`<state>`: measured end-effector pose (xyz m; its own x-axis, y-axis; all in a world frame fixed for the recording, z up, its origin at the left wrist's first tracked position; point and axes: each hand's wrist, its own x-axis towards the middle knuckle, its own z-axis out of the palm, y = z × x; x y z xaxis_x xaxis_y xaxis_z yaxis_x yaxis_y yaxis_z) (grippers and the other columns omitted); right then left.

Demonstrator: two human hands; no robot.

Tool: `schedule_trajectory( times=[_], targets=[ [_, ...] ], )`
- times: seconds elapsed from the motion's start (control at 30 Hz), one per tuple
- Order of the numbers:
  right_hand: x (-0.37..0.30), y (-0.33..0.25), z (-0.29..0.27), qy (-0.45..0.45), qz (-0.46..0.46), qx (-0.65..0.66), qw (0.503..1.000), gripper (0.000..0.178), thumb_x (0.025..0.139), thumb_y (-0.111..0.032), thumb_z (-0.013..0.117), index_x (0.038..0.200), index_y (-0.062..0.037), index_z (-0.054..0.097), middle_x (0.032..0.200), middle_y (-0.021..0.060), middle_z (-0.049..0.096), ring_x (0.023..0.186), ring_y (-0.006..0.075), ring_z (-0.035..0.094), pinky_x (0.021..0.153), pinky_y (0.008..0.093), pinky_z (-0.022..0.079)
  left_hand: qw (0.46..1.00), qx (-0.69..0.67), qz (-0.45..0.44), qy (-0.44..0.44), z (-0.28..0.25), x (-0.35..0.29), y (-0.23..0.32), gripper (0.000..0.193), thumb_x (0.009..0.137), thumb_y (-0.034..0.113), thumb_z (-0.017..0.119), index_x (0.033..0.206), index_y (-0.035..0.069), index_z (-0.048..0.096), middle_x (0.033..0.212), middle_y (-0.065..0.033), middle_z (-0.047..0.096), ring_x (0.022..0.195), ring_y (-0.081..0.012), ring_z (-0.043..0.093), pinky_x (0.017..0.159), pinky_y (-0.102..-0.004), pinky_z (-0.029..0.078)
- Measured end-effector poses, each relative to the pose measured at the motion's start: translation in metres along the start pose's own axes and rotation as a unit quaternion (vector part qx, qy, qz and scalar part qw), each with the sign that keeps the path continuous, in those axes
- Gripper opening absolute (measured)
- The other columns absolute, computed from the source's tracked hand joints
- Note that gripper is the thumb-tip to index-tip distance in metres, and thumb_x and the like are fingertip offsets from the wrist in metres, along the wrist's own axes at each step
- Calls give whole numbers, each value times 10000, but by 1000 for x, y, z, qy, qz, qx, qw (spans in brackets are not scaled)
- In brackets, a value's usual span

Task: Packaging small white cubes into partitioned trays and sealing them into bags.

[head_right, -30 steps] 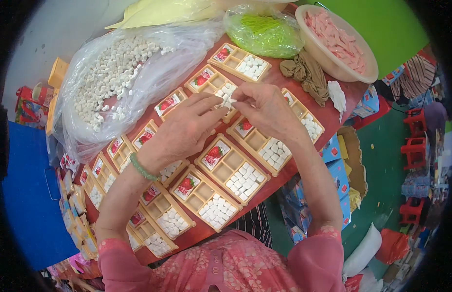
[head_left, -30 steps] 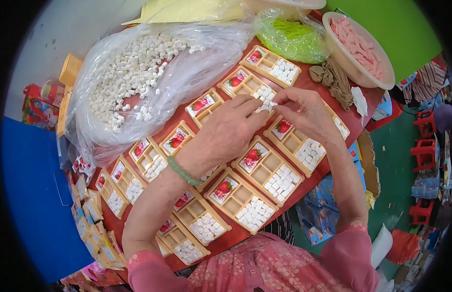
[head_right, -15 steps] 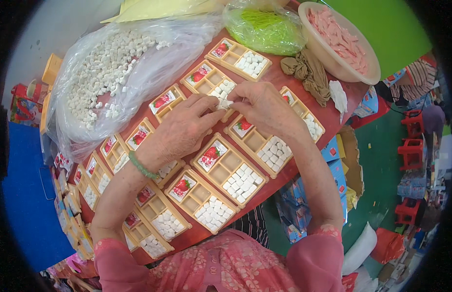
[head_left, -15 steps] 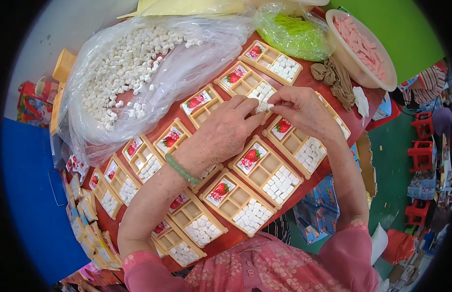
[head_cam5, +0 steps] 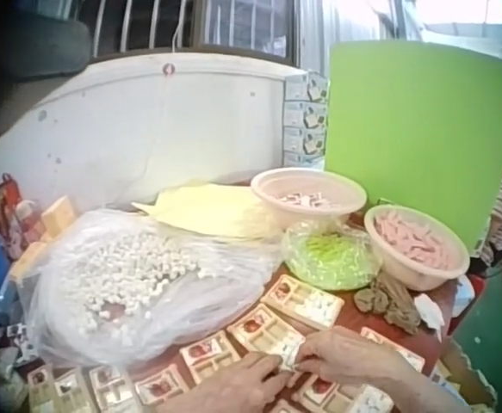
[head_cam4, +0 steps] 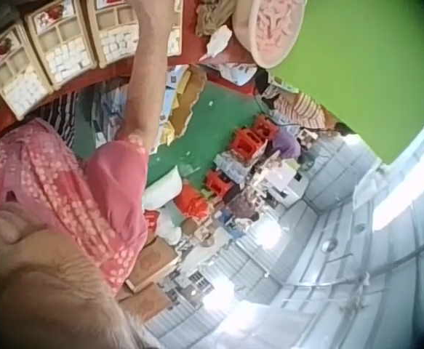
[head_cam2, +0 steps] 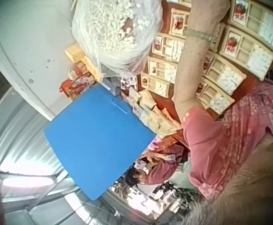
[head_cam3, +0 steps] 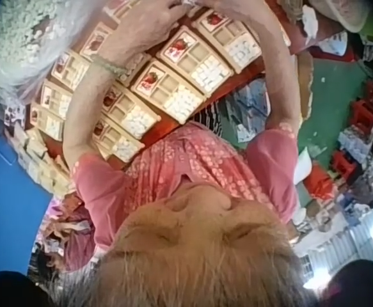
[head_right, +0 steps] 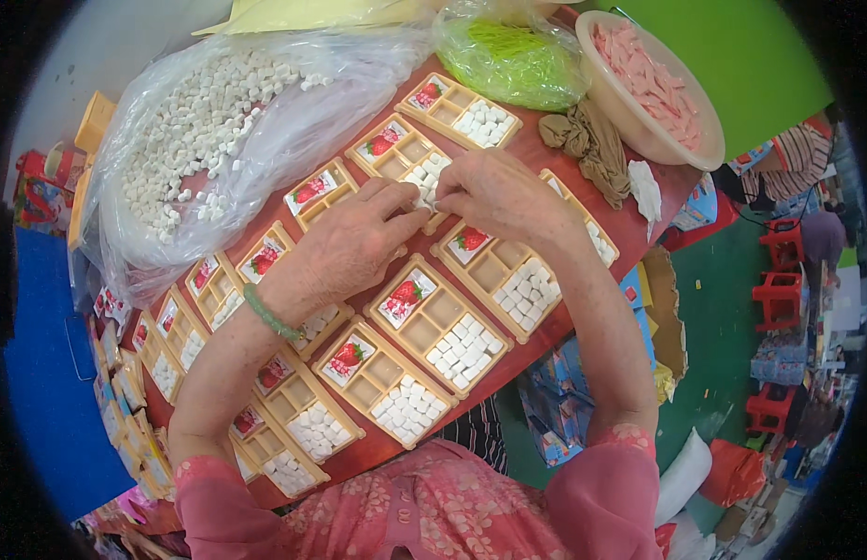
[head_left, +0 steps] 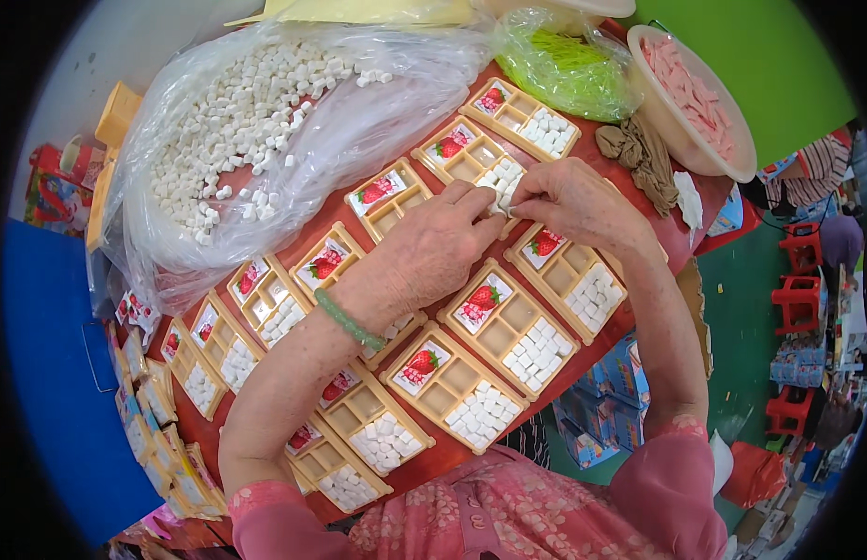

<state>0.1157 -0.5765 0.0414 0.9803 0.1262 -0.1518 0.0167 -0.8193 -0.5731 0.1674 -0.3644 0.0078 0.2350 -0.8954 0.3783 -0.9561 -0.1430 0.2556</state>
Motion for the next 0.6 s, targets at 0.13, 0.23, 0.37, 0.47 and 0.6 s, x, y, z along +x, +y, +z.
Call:
schedule_trajectory(
  times=[0.13,0.23,0.37,0.47,0.6],
  targets=[
    [10,-5,-10,-46,-25,-45,998,146,810,-102,687,886,21,705,783,170,685,697,245,647,680,356,507,1000,3,-16,-22,0,-2,0,365,716,34,694,1077,21,639,1108,-115,574,1055,-283,579,856,-373,533],
    [21,-10,-12,-80,-14,-78,994,155,781,-116,690,857,16,716,747,173,681,684,253,651,666,363,509,1000,5,-12,-21,-1,-2,-1,337,733,37,670,1068,20,641,1096,-114,574,1055,-279,578,850,-367,536],
    [36,-20,-17,-150,23,-139,979,154,730,-113,700,818,12,719,711,172,677,680,269,663,634,383,511,999,5,-15,-33,0,-1,-1,308,750,42,639,1058,20,645,1075,-111,571,1047,-275,576,842,-361,539],
    [41,-22,-15,-143,15,-163,976,140,708,-105,706,782,14,707,682,171,668,664,272,662,617,390,512,999,-2,-14,-34,1,0,-2,292,759,47,621,1049,23,648,1055,-106,568,1035,-271,574,835,-355,542],
    [45,-30,-17,-158,47,-166,972,119,699,-95,711,751,11,697,683,172,670,656,278,659,631,389,518,1000,-1,-13,-25,2,-1,-2,286,763,51,618,1046,25,649,1051,-101,568,1040,-265,570,831,-354,544]
  ],
)
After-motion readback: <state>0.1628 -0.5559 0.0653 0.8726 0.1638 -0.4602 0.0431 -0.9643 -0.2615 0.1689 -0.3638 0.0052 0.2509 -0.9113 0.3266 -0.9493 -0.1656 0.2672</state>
